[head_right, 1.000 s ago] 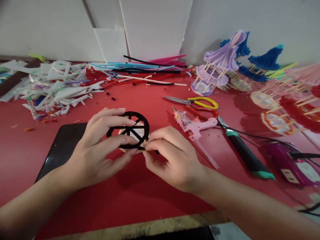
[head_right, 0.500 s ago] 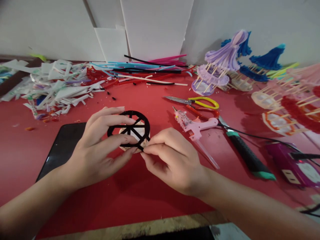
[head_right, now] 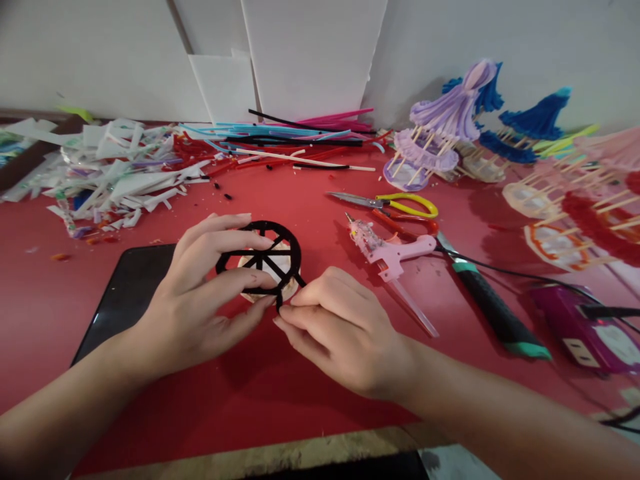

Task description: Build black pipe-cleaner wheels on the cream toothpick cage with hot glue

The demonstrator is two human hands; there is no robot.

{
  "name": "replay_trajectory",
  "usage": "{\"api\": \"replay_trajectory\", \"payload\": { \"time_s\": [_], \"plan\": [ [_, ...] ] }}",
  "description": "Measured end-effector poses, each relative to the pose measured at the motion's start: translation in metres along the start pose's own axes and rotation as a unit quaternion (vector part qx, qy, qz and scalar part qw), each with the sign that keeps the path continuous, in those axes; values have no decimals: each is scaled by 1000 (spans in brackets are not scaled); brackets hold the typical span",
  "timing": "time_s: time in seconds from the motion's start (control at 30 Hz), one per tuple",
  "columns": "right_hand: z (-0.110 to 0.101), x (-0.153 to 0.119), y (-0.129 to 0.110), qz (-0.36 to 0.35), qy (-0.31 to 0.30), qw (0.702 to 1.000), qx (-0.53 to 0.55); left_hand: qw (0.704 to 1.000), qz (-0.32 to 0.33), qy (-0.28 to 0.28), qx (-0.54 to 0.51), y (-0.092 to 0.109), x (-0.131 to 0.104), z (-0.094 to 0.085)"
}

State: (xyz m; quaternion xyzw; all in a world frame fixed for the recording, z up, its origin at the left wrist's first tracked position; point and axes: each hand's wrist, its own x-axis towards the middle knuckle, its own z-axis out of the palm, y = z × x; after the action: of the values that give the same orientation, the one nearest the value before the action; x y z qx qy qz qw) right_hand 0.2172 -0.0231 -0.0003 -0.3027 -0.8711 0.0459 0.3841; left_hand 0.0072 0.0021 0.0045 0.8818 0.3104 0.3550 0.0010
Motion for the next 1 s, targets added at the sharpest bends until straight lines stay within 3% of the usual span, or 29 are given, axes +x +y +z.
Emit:
{"api": "replay_trajectory", "payload": {
  "time_s": [0.33,0.6,1.0],
  "plan": [
    [-5,0,4,19,-5,999,27,1000,7,2,11,-1,0,-1],
    [-14,2,18,63,-34,997,-22,1000,3,0,11,-3,-2,0],
    [-7,4,10,102,-26,992,67,1000,3,-4,2,-2,-1,-1]
  ]
}}
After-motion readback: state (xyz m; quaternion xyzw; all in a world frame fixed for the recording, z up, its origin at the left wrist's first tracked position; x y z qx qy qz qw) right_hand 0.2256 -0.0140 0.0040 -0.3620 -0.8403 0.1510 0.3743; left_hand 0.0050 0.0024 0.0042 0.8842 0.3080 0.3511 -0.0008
